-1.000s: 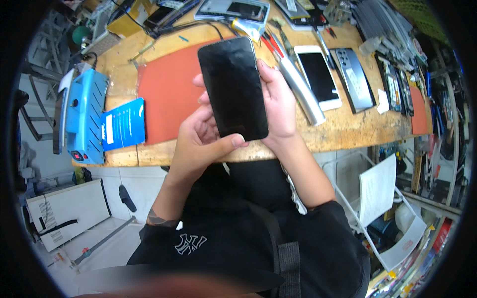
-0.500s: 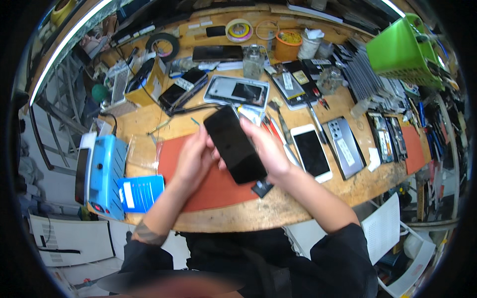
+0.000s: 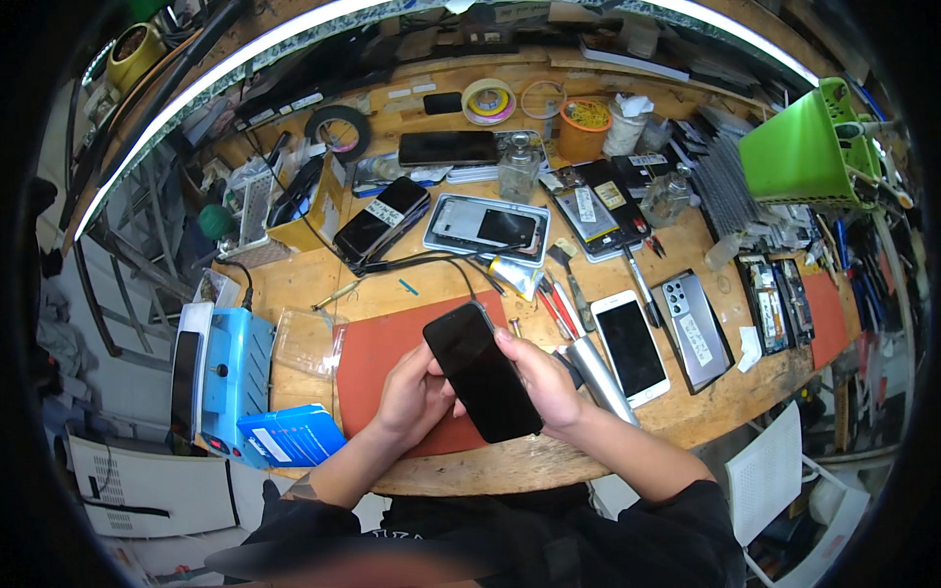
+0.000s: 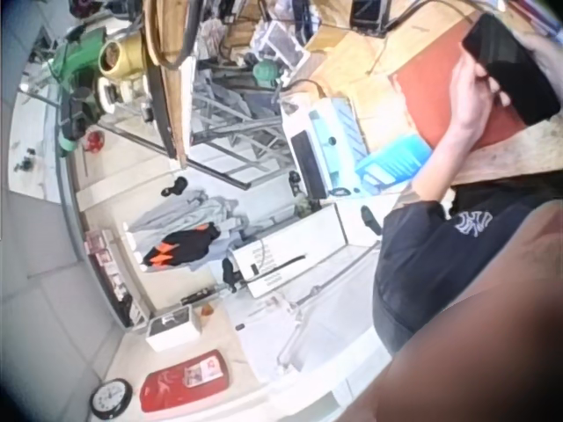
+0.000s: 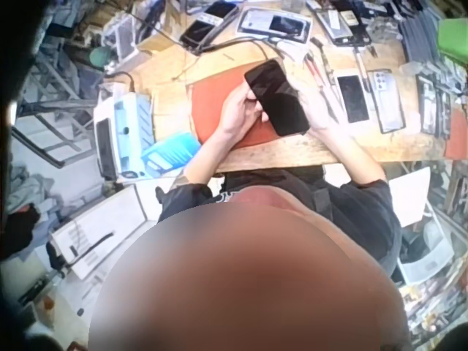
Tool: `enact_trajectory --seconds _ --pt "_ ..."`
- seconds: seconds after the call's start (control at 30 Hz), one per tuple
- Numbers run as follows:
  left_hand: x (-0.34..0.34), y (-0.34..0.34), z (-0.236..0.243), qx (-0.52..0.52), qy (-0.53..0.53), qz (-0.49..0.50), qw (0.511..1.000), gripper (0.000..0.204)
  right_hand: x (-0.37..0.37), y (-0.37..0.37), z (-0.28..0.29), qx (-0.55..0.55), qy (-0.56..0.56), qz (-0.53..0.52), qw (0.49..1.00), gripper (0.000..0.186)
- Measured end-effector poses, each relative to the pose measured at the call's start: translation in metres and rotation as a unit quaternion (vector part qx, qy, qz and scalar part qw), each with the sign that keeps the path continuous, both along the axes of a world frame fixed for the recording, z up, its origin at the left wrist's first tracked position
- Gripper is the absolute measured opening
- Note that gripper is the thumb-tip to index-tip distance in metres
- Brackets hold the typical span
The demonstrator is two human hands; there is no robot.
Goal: The person marks a smartphone battery with a marker, closes the device, and connects it to a charger. They then use a SIM ejector tool to open the SIM tray on another phone, place a SIM card inside, and secure it with tape before writing on the tape.
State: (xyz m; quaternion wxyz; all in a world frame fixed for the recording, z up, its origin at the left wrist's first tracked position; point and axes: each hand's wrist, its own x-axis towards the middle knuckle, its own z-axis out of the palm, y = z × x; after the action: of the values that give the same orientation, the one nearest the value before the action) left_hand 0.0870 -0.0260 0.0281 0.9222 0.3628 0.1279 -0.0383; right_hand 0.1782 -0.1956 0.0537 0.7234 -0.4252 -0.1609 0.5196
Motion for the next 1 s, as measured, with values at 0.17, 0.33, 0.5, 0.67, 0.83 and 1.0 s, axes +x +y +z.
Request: enact_trajectory --seconds 0.17,0.33,0.5,0.67,0.83,1.0 --pt "-0.004 0.001 0.001 -0.028 0.003 -0.019 0.999 0.05 -0.002 -0.004 -0.004 0.004 0.039 -0.015 0.999 0.072" --pt "-0.002 0.0 0.004 -0.013 -0.046 -0.035 0.998 0.051 -0.002 -0.008 -0.006 0.086 0.082 -0.005 0.993 0.067" --pt "0.0 0.001 0.006 0.024 -0.045 -0.032 0.998 0.05 0.003 -0.002 -0.003 0.078 0.089 -0.006 0.993 0.066" --pt "-0.003 0.0 -0.002 0.007 -0.068 -0.027 0.997 0.049 0.003 -0.008 -0.002 0.052 0.109 -0.018 0.993 0.068" --pt "-0.005 0.002 -0.003 -0.023 -0.029 -0.016 0.999 0.045 0.004 -0.009 -0.004 0.09 0.118 0.002 0.989 0.065" --pt "-0.003 -0.001 0.0 0.014 0.001 -0.004 1.0 0.053 0.005 -0.008 -0.003 0.069 0.087 -0.005 0.994 0.06"
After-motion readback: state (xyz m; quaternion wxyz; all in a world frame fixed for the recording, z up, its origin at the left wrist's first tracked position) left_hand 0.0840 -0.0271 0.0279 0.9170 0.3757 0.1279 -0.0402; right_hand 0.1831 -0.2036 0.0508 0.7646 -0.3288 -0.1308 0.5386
